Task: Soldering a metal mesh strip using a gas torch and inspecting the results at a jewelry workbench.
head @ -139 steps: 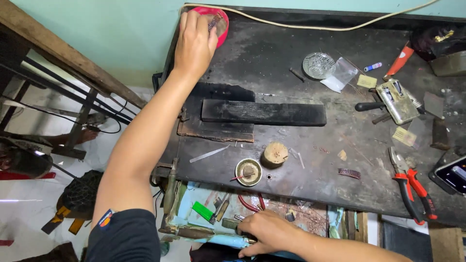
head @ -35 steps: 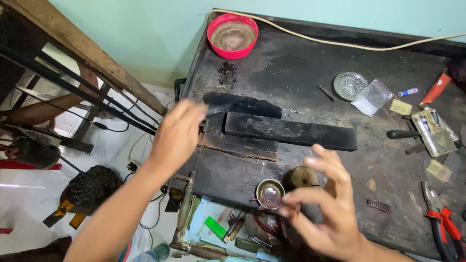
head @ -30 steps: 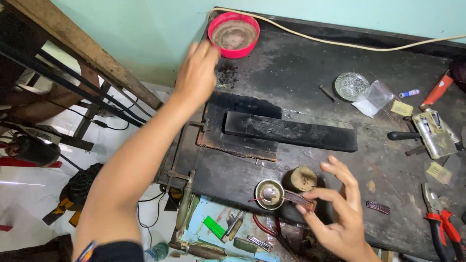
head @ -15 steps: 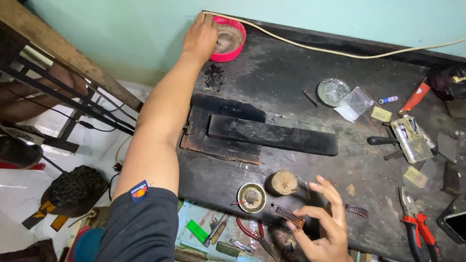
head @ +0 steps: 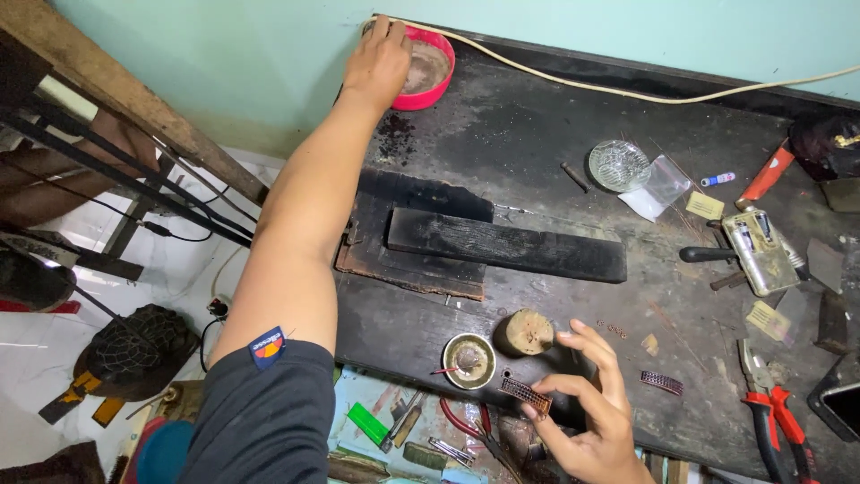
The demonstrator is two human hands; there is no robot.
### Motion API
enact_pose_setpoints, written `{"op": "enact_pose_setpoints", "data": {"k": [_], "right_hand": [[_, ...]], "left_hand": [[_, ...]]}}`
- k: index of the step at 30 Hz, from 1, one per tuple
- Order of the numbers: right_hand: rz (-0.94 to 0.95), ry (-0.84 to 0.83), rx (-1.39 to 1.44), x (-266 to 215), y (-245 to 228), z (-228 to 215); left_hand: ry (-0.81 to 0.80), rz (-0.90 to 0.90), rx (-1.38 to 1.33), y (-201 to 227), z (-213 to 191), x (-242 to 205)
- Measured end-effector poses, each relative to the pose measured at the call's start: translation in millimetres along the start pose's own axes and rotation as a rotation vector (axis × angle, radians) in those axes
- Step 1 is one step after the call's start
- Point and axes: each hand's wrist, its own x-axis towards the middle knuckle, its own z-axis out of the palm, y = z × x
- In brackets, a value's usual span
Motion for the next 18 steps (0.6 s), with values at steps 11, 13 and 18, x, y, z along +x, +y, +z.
{"op": "enact_pose_setpoints", "data": {"k": [11,13,18], "right_hand": [[-0.075,0.003,-0.012,2.5,3.7,2.5],[-0.092,0.004,-0.023,2.4,5.3,2.5],[-0.088,-0.013,-0.022,-0.5,3.5,1.7]], "left_hand": [[0.181,0.048,-0.048,1.3,5.1,-4.0],[0.254,0.057,0.044,-2.8,-3.5,-6.3],[0.512,-0.146,-0.234,-6.8,-60.0,-6.8]]}}
